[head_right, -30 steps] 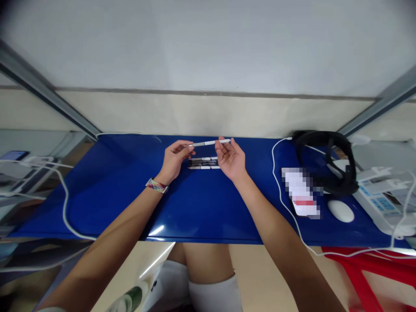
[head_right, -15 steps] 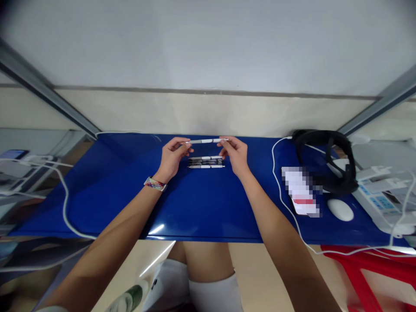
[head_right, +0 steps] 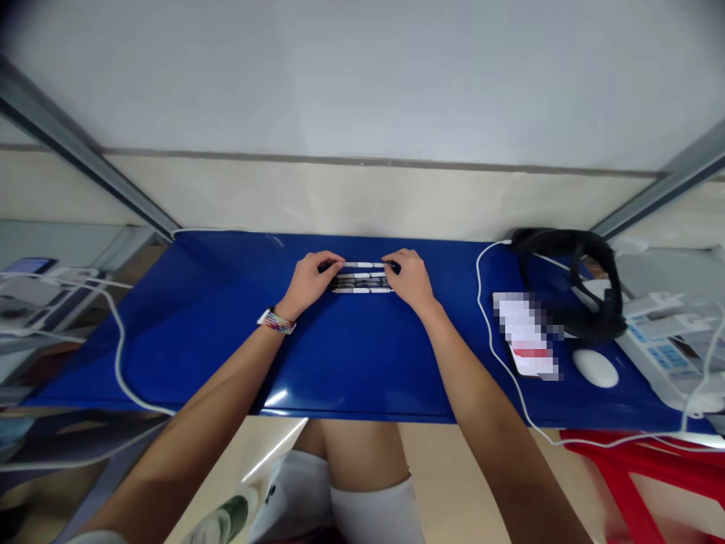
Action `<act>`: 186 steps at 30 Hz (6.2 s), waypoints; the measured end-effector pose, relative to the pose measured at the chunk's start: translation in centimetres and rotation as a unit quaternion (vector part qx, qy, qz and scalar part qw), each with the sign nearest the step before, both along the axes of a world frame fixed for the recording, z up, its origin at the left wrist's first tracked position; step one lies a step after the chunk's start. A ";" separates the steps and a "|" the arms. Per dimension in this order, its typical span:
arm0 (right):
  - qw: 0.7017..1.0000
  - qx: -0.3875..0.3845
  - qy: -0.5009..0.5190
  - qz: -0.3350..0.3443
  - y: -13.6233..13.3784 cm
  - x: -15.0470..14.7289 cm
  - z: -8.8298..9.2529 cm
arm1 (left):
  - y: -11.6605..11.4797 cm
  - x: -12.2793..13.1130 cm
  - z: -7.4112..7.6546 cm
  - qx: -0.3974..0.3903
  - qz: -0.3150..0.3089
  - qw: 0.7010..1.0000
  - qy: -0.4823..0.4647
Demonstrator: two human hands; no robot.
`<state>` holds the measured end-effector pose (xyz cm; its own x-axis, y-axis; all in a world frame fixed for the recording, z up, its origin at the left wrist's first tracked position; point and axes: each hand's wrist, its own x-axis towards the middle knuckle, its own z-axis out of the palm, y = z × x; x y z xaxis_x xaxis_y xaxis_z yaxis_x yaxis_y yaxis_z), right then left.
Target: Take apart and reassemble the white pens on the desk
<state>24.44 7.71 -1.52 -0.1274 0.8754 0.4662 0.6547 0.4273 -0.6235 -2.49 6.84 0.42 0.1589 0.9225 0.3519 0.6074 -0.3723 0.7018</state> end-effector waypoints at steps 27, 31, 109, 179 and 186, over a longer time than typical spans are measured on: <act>1.000 -0.024 0.010 -0.002 -0.8 -0.6 0.5 | 0.5 0.1 -0.8 0.017 -0.023 0.999 0.020; 0.988 -0.031 0.148 -0.023 -0.7 -1.5 0.2 | 0.3 0.7 -0.8 -0.029 -0.029 0.991 -0.129; 0.962 -0.103 0.248 0.046 -1.6 -1.0 2.6 | -0.5 1.6 0.2 -0.074 -0.071 0.932 -0.347; 0.883 -0.132 0.451 0.011 -0.6 -0.4 2.3 | 1.0 -0.6 0.6 -0.093 -0.009 0.919 -0.383; 0.904 -0.074 0.420 -0.036 -0.3 -0.4 1.8 | 1.0 -0.5 0.6 -0.097 -0.008 0.916 -0.390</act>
<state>24.08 7.43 0.28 0.2767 0.9282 0.2489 -0.0536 0.2735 -0.9604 -3.00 7.84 1.02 -0.0568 0.9792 0.1946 -0.1110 -0.1999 0.9735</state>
